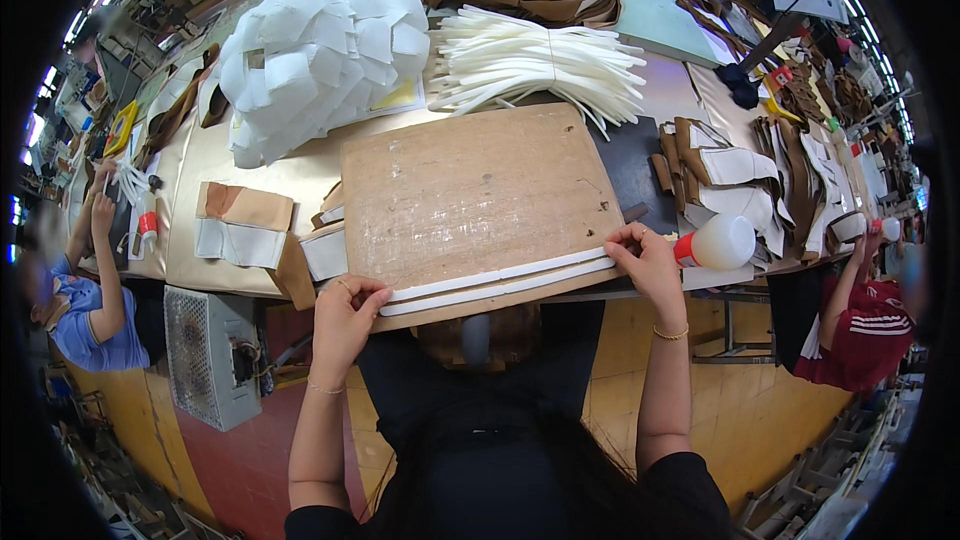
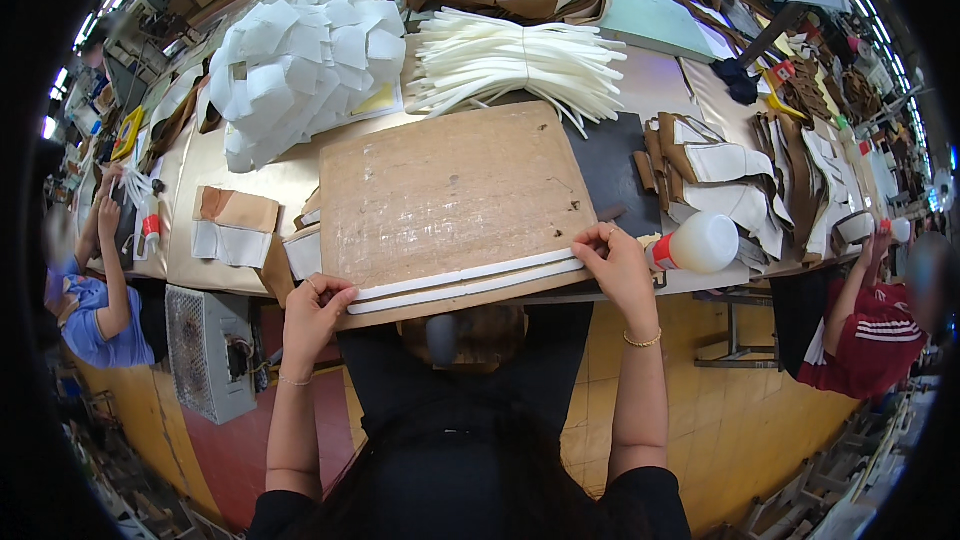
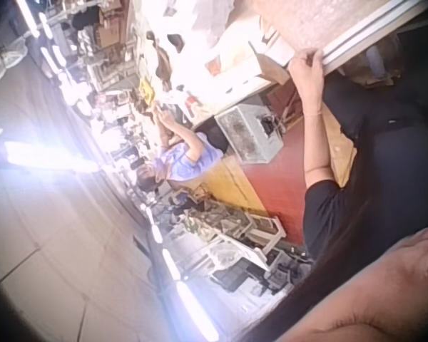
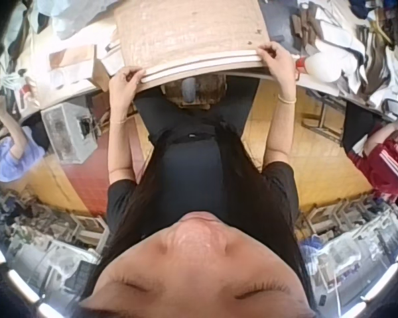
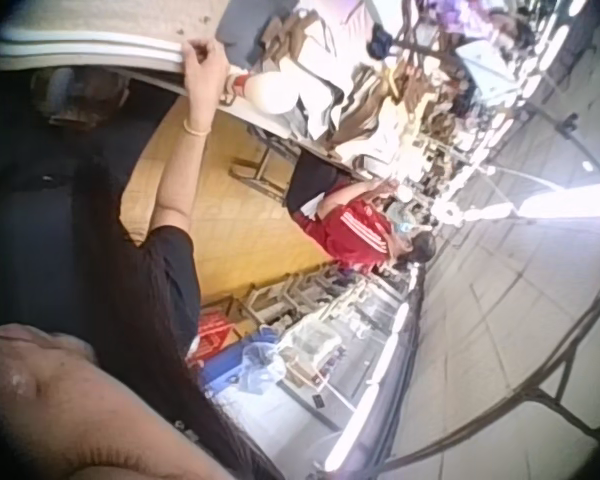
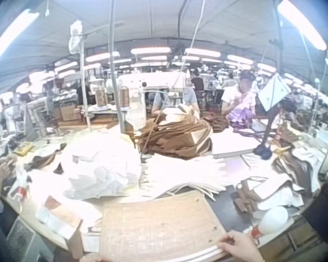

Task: The person wipes a rectangular board with a white cloth, then picks up white cord-like pieces and arranges them in parallel rows on the board. The person continues to add more cords, aligning them neatly across the surface.

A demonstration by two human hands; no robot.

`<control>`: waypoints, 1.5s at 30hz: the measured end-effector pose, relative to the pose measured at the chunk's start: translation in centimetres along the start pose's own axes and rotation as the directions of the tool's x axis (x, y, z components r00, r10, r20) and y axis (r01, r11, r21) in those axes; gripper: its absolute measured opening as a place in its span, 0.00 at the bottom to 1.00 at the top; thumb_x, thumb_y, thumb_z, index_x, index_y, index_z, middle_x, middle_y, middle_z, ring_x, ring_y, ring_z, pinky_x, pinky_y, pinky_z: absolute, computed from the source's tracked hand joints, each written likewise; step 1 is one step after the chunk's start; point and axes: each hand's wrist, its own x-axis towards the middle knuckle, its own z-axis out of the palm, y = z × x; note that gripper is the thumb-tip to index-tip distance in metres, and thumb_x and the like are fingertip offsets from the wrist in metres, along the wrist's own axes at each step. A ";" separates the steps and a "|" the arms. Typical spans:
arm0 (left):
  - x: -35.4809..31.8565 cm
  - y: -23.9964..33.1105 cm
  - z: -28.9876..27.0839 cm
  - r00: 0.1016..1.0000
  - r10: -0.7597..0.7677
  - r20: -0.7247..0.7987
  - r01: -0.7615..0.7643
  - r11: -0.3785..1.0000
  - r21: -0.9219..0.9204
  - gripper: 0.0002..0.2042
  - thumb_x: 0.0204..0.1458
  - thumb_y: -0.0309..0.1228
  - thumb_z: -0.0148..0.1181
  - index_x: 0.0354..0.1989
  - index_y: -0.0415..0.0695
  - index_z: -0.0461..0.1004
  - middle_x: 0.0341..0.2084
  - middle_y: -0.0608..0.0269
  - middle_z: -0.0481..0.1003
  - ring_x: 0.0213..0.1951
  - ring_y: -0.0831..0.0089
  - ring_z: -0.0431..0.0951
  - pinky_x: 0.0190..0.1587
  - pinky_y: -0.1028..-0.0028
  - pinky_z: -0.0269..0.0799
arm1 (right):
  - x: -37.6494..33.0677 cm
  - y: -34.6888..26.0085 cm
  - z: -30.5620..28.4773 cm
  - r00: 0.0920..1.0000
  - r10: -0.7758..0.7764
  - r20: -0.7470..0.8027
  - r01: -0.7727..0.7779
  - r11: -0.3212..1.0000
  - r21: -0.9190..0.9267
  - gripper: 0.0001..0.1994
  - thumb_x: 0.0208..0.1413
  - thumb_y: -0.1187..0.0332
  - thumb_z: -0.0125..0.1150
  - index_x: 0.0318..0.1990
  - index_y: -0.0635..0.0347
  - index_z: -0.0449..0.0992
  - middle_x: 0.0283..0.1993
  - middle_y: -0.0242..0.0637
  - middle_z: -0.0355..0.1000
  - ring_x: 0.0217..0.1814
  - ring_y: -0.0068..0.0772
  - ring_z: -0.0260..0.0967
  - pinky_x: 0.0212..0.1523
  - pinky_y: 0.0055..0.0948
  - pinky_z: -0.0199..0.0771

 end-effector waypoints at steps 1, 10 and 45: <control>0.0 -0.1 0.0 1.000 0.023 0.006 -0.023 1.000 0.018 0.07 0.46 0.27 0.66 0.29 0.36 0.80 0.21 0.59 0.74 0.22 0.76 0.70 0.27 0.75 0.66 | 0.0 0.0 0.0 1.000 0.001 0.003 -0.001 1.000 -0.003 0.06 0.51 0.72 0.64 0.34 0.66 0.77 0.28 0.30 0.71 0.29 0.18 0.64 0.33 0.20 0.67; 0.2 -0.9 0.0 0.996 0.068 0.055 -0.073 0.994 0.085 0.06 0.44 0.27 0.66 0.30 0.37 0.80 0.22 0.56 0.74 0.23 0.69 0.73 0.29 0.72 0.68 | -0.2 -0.9 -0.2 0.999 -0.038 -0.005 0.037 0.995 -0.093 0.06 0.50 0.71 0.65 0.33 0.64 0.78 0.28 0.28 0.72 0.28 0.16 0.62 0.32 0.17 0.64; 1.4 1.2 -3.7 0.974 0.187 -0.131 -0.191 0.981 -0.019 0.09 0.50 0.31 0.64 0.36 0.39 0.79 0.33 0.57 0.72 0.39 0.62 0.74 0.45 0.68 0.68 | 25.3 -12.6 8.2 0.698 -0.623 -0.353 0.585 0.780 -0.222 0.08 0.49 0.69 0.64 0.33 0.65 0.75 0.33 0.44 0.75 0.38 0.45 0.71 0.41 0.40 0.70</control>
